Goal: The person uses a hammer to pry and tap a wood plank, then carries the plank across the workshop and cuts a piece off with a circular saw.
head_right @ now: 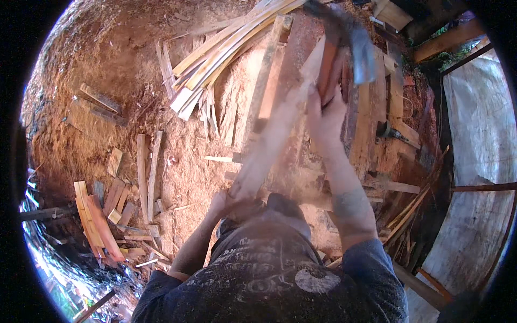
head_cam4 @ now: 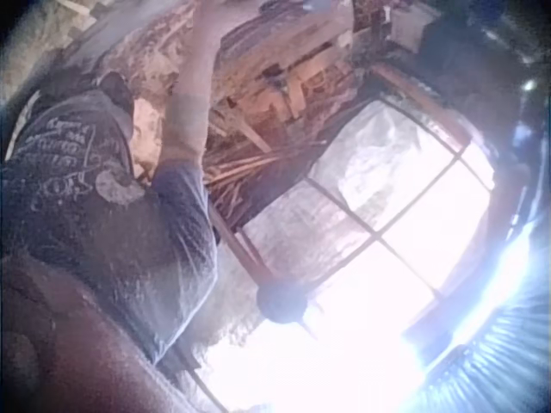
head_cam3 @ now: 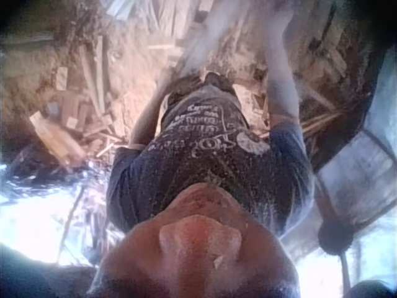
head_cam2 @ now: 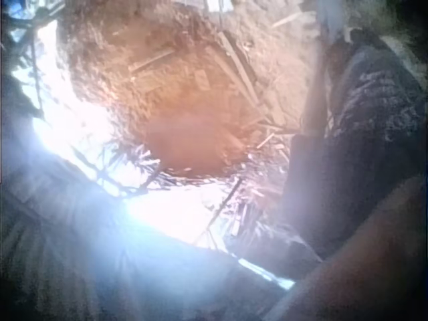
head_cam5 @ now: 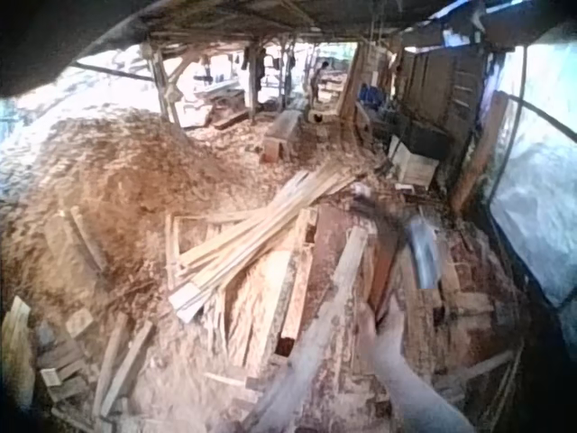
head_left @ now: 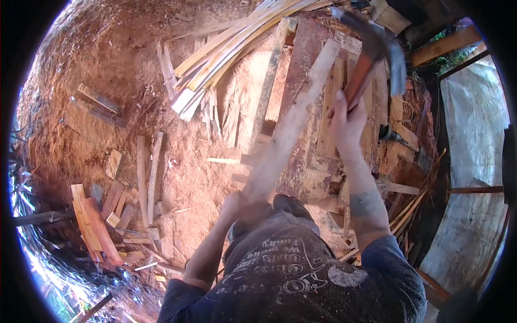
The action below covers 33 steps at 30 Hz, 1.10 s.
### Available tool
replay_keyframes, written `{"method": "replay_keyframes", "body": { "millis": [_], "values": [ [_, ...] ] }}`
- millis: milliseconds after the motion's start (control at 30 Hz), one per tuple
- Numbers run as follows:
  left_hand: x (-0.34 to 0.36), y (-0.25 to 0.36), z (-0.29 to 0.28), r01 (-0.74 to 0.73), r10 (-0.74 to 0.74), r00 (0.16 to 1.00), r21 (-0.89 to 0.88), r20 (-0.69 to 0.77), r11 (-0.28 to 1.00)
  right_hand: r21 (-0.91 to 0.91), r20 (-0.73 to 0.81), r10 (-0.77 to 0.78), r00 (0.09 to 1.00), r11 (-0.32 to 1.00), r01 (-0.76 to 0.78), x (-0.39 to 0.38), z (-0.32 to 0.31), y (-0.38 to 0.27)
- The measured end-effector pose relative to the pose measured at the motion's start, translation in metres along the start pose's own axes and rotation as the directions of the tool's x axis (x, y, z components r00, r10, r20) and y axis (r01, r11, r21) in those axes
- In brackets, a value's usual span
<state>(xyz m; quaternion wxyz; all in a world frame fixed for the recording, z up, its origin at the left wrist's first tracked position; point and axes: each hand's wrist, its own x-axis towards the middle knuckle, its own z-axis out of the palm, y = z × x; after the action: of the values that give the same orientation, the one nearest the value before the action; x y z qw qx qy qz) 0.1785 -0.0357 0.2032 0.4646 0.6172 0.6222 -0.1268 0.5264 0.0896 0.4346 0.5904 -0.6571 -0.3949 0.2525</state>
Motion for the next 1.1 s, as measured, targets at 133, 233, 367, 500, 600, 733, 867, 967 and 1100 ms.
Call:
{"method": "replay_keyframes", "body": {
  "millis": [133,233,367,500,600,733,867,967,1100],
  "values": [
    [-0.005,0.038,-0.005,-0.049,0.048,0.999,-0.060,-0.012,0.997,-0.785,0.173,0.096,0.980,0.614,0.078,-0.014,-0.038,0.163],
    [0.018,-0.005,0.013,-0.091,0.095,0.995,0.080,-0.040,0.993,-0.838,0.136,0.348,0.928,0.540,-0.079,-0.003,-0.019,0.153],
    [-0.015,0.046,-0.025,0.001,-0.005,0.994,0.032,0.111,0.999,-0.719,0.062,0.097,0.993,0.694,-0.023,0.006,-0.041,0.083],
    [-0.015,0.023,-0.020,0.024,-0.024,0.999,-0.025,0.027,0.999,-0.378,0.030,-0.135,0.990,0.916,0.136,-0.008,-0.007,-0.022],
    [-0.018,0.026,-0.017,-0.009,0.010,0.996,0.004,-0.087,1.000,-0.161,0.119,-0.417,0.901,0.887,0.432,-0.024,0.006,-0.033],
    [-0.030,0.047,-0.029,0.032,-0.028,0.998,0.063,-0.065,0.998,-0.805,0.311,0.173,0.934,0.570,0.163,-0.023,-0.017,0.071],
    [-0.025,0.053,-0.026,-0.007,0.006,1.000,0.127,0.005,0.992,-0.888,0.289,0.107,0.951,0.401,0.225,-0.011,-0.056,0.174],
    [-0.026,0.034,-0.020,-0.032,0.032,0.999,0.034,0.000,0.999,-0.849,0.214,0.184,0.959,0.520,0.090,-0.011,-0.040,0.095],
    [-0.012,0.011,-0.014,-0.029,0.033,0.993,0.042,-0.111,0.999,-0.506,0.102,0.161,0.982,0.858,-0.088,-0.017,-0.017,0.019]
  ]
}}
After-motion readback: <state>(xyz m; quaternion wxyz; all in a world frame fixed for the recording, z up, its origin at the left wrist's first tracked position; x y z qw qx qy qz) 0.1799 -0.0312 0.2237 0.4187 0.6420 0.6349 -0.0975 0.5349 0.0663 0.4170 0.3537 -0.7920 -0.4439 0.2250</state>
